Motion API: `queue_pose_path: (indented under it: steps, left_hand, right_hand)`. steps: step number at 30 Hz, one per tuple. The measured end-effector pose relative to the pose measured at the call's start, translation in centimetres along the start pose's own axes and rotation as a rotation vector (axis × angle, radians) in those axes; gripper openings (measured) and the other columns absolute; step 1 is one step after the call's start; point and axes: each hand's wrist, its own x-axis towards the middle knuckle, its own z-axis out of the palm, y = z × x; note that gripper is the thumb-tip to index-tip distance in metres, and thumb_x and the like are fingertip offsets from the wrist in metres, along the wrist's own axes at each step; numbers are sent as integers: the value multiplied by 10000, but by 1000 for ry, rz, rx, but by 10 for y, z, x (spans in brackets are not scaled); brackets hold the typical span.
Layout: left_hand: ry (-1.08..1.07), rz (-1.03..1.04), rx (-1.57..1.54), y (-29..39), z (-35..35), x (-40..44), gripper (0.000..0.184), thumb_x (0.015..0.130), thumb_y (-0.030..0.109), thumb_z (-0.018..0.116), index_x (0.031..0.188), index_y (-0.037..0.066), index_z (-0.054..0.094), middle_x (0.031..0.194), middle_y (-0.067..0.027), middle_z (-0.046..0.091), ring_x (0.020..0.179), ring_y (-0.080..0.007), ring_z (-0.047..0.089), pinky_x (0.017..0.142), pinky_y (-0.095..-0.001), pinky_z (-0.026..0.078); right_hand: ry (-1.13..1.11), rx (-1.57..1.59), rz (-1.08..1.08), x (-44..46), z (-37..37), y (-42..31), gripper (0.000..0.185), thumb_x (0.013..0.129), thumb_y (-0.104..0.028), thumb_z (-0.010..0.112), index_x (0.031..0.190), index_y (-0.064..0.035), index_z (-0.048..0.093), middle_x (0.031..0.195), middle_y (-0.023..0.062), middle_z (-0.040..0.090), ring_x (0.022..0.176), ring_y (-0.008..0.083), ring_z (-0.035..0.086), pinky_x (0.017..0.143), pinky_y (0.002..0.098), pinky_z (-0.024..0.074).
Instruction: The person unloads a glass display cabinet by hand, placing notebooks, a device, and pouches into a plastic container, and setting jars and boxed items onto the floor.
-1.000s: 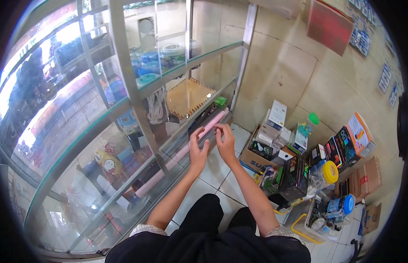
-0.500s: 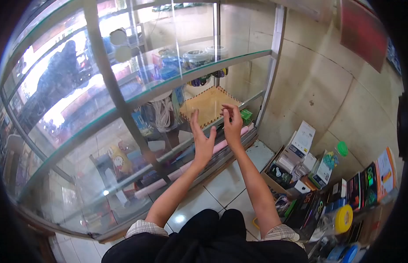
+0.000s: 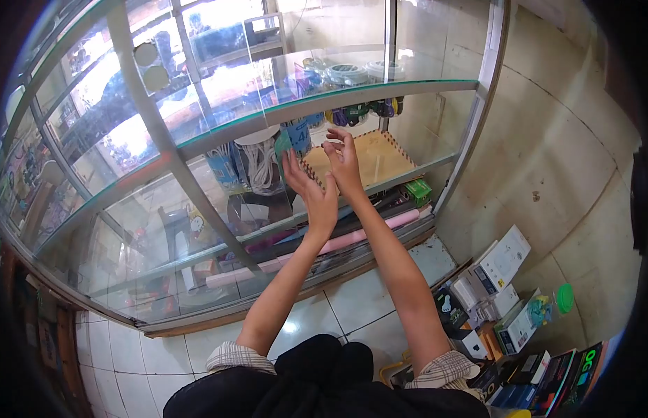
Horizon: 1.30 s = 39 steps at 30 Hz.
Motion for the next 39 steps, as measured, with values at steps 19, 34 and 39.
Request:
queue_pose_path:
  steps: [19,34,39]
  left_hand:
    - [331,-150,258,-23,-7,6,780,821,137,499,1378,-4,-28,1416,-255,-112,1326,-367,-107,1049,-498,-47]
    - [111,-134,129,2,11,-17,738,845,171,485,1381,1,7,1417,-252,-36,1326,-371,-48,1054,-479,-12]
    - [34,-132,55,3,17,-15,646,844,190,497,1344,-20,147,1370,-246,130,1292,-377,82,1043,-478,55]
  right_hand:
    - [-419,224,342,-2,40,19,621,832,-398,576,1315,-76,353,1255,100,426,1119,211,417,903,315,357]
    - [-106,115,237,-19,-13,-7,489,881,-290,530,1269,-32,379,1191,97,460,1016,163,477,859,294,392]
    - [25,-39,192,-22,-44,-18,472,871,-339,540,1193,-20,410,1191,118,437,1049,201,459,894,318,372]
